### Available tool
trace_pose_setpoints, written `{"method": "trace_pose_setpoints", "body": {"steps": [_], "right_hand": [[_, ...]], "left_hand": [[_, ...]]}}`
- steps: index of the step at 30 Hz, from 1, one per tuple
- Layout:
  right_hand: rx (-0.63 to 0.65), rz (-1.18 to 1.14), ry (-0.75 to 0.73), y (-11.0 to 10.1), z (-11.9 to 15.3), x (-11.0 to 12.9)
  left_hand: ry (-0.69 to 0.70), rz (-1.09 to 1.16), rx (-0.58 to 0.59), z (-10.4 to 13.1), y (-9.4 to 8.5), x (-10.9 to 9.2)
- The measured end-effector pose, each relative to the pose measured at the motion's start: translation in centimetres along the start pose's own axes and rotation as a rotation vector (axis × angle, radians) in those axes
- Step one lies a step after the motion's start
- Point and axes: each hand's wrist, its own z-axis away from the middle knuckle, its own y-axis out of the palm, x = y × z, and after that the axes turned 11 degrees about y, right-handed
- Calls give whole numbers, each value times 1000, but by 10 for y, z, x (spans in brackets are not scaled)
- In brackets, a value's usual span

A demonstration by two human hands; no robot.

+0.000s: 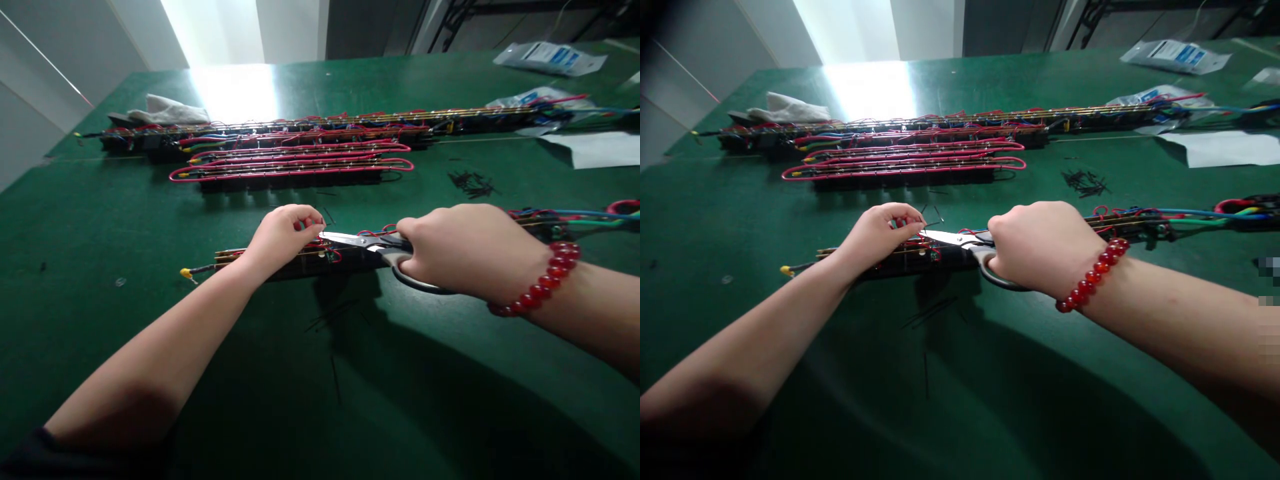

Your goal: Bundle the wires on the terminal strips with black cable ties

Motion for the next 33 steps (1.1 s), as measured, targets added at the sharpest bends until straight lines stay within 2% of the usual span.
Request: {"method": "trace_pose_setpoints", "body": {"steps": [16, 26, 33], "right_hand": [[-42, 15, 7, 10, 1, 0], [-48, -19, 3, 7, 3, 3], [-74, -37, 57, 10, -2, -9]], "left_hand": [[-12, -4, 4, 0, 0, -1], [-55, 44, -20, -1, 0, 3], [-102, 70, -152, -2, 2, 7]]}}
